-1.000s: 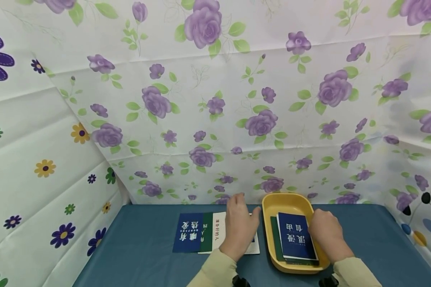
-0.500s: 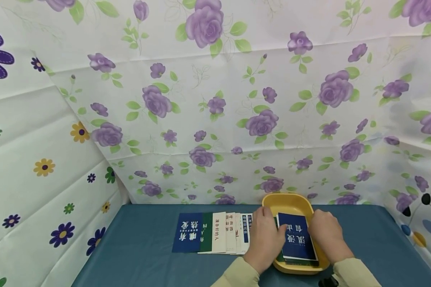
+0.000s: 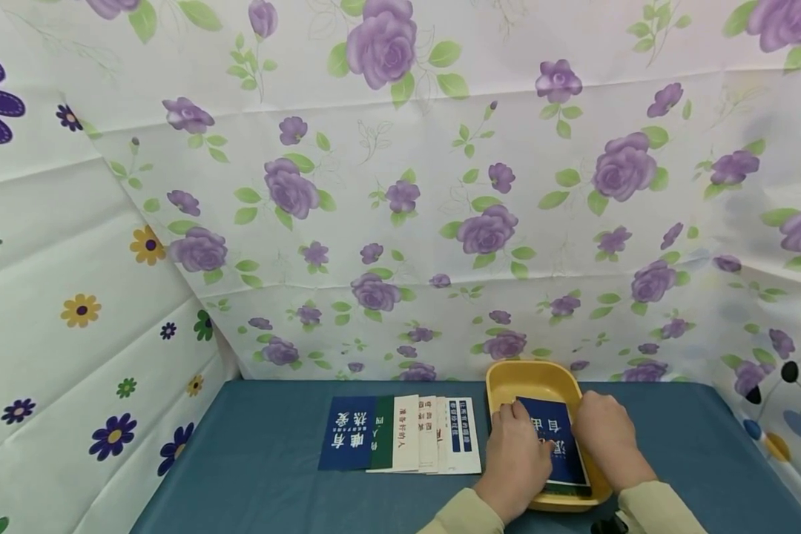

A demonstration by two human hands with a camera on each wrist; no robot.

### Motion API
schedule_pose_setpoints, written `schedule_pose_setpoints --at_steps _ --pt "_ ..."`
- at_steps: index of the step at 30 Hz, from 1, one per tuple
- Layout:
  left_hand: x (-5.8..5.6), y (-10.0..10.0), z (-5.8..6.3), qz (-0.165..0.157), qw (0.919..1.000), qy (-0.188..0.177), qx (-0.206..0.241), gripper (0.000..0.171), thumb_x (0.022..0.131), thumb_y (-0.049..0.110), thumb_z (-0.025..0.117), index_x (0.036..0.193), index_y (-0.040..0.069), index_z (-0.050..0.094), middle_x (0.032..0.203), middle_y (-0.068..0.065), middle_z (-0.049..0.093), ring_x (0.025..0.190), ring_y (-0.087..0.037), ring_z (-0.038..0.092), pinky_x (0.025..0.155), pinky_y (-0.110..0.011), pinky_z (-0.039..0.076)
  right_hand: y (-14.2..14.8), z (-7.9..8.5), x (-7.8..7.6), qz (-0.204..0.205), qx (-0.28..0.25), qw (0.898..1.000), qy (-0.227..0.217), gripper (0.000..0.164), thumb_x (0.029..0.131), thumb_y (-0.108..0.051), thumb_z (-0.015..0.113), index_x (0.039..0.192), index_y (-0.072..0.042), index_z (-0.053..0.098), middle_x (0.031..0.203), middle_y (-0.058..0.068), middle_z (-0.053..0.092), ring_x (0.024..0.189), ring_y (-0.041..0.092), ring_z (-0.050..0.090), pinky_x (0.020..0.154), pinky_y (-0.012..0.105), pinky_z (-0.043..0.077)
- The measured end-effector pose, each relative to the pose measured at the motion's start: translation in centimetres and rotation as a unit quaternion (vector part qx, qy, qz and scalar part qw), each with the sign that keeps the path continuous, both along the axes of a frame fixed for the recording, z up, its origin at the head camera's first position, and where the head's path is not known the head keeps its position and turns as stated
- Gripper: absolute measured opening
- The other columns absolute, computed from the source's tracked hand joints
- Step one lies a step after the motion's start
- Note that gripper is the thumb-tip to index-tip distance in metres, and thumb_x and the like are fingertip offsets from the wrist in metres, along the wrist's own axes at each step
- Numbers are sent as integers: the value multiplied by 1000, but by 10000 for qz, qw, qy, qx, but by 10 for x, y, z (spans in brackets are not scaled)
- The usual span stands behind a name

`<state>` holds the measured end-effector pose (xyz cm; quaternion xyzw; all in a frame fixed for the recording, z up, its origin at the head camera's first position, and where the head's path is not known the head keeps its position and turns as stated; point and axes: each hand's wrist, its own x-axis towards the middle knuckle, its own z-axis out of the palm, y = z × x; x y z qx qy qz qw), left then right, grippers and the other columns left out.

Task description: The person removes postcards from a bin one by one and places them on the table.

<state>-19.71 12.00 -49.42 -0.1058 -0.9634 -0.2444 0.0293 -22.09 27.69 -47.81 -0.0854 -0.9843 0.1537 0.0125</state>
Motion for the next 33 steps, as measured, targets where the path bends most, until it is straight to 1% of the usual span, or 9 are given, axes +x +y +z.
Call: schedule_pose_setpoints --at_steps 3,8,15,18,21,24,26,29,33 --pt "0 6 -3 -35 9997 -149 -167 76 79 47 69 133 2 41 113 -8 49 105 -14 46 85 -27 44 0 -1 -1 -16 6 10000 0 12 84 -3 56 82 8 55 64 12 53 53 24 55 47 41 47" --pt "-1 13 -8 -130 9985 -312 -429 79 78 48 70 133 0 42 116 -12 50 106 -17 47 87 -28 43 0 -2 -2 -51 -3 10000 -42 11 84 -3 55 82 7 55 64 12 52 53 24 54 47 40 47" --pt "-2 20 -15 -58 9935 -580 -978 89 72 56 72 135 1 42 120 -13 50 107 -19 49 87 -31 43 0 -3 -2 -41 -54 10000 -57 10 83 -3 55 80 6 55 63 11 51 51 23 53 45 39 46" --pt "-3 23 -17 -48 9893 -601 -1331 92 70 60 72 135 1 43 117 -13 50 101 -18 50 83 -29 45 0 -2 -1 -29 -35 10000 -56 10 83 -3 55 80 6 55 62 11 51 51 23 52 45 38 46" --pt "-3 25 -19 -69 9838 -558 -1704 94 67 63 72 132 1 44 111 -12 52 93 -17 51 76 -27 47 0 -1 -1 -19 -29 10000 -62 10 83 -3 54 80 7 55 62 11 51 51 24 53 45 38 45" --pt "-3 27 -21 -69 9801 -511 -1917 94 65 64 73 130 1 46 107 -11 54 88 -17 52 71 -27 47 0 -1 0 -3 -40 10000 -69 10 84 -2 53 80 7 56 61 11 51 51 23 52 45 38 45" --pt "-4 28 -22 -80 9777 -490 -2041 94 64 64 73 130 1 47 108 -10 56 89 -18 53 71 -27 48 0 -1 0 -4 -42 10000 -56 11 84 -2 52 80 7 56 61 11 50 51 23 52 45 39 45" --pt "-5 29 -23 -30 9747 -544 -2166 92 65 62 74 131 3 48 111 -10 57 96 -19 54 75 -28 47 0 -2 -1 -22 -31 10000 -36 12 84 -3 51 79 6 56 61 11 51 51 23 53 45 39 45" --pt "-5 31 -22 131 9747 -582 -2156 78 70 48 76 129 5 50 110 -10 58 99 -18 54 78 -29 47 0 -2 0 -55 -48 10000 -66 11 85 -2 51 79 6 56 62 11 52 51 24 53 44 39 45"
